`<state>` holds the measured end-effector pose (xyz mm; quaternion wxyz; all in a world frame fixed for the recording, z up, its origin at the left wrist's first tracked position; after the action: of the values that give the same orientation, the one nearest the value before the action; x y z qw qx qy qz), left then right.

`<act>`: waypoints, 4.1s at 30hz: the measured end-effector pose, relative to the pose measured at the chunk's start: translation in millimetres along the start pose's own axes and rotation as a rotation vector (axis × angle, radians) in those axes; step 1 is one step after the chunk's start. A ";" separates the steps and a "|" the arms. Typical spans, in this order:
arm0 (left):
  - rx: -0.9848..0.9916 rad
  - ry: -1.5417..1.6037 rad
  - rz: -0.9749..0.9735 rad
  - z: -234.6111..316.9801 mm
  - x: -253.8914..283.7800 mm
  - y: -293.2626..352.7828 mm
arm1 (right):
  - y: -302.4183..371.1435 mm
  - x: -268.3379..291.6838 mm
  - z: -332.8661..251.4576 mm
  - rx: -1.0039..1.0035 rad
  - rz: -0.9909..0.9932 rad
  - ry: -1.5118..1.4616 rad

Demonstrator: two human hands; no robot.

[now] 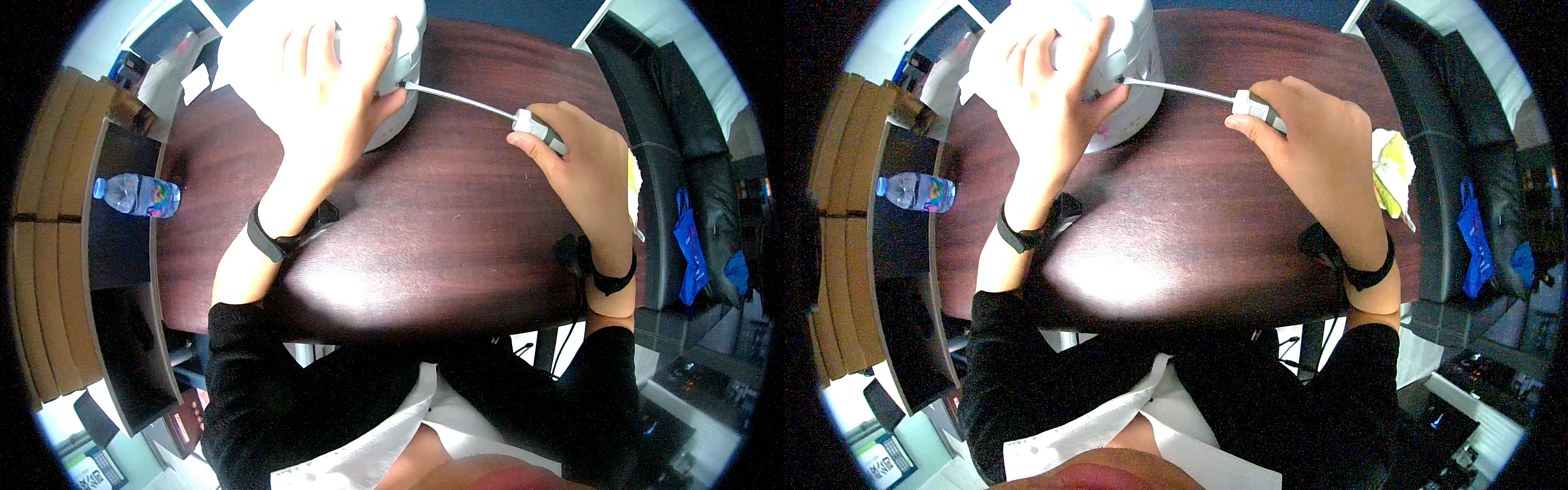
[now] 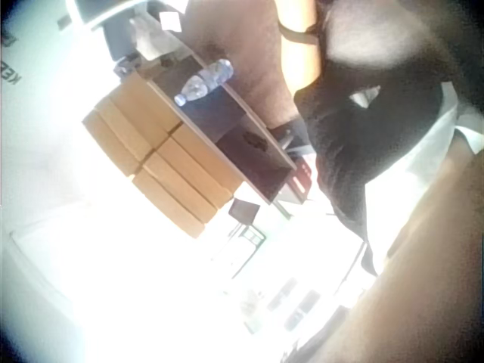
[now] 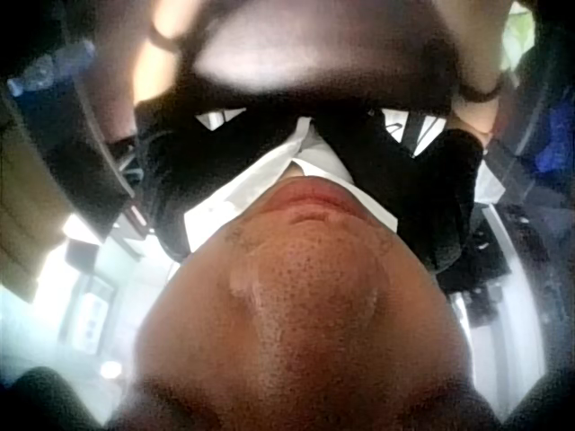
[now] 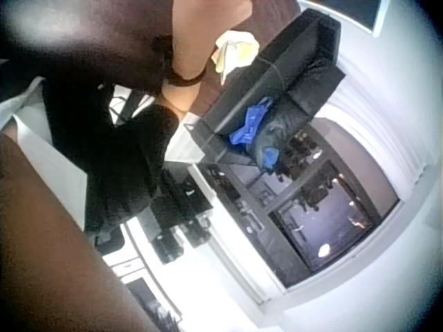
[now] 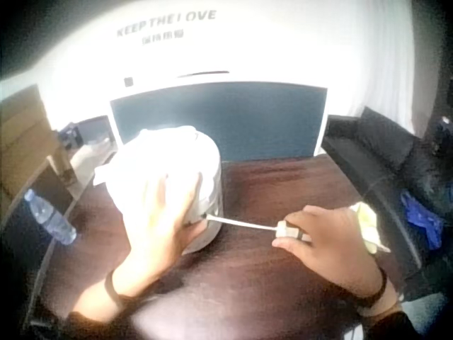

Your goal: The person disassembles a white electric pressure cooker on a wooden table. They use a screwdriver to pry open the lid, remove the inner lid and sealing ring, and separate the components for inspection.

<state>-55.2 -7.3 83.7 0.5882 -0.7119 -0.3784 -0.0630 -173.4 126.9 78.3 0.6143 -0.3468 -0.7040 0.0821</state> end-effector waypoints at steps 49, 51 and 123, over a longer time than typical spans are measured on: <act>0.008 0.068 0.013 -2.8 -1.6 2.4 | 73.6 -134.3 5.0 -0.863 -0.897 -1.404; 0.008 0.064 0.002 -2.7 -1.5 2.1 | 75.5 -136.0 3.3 -0.880 -0.908 -1.439; 0.026 -0.012 -0.004 -3.5 2.5 -1.3 | 83.9 -149.5 -14.0 -0.771 -0.920 -1.319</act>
<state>-53.0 -9.2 87.1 0.5952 -0.7038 -0.3840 -0.0550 -127.3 97.1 -84.7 -0.1030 -0.0948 -0.9625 -0.2324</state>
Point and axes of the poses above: each hand's wrist, its own y-axis away from the middle knuckle, its own x-axis out of the back of the hand, z = x × y, the point moved 10 cm from there along -y, towards the middle knuckle, and after that the axes turned 9 degrees about -x, right-handed, at the moved point
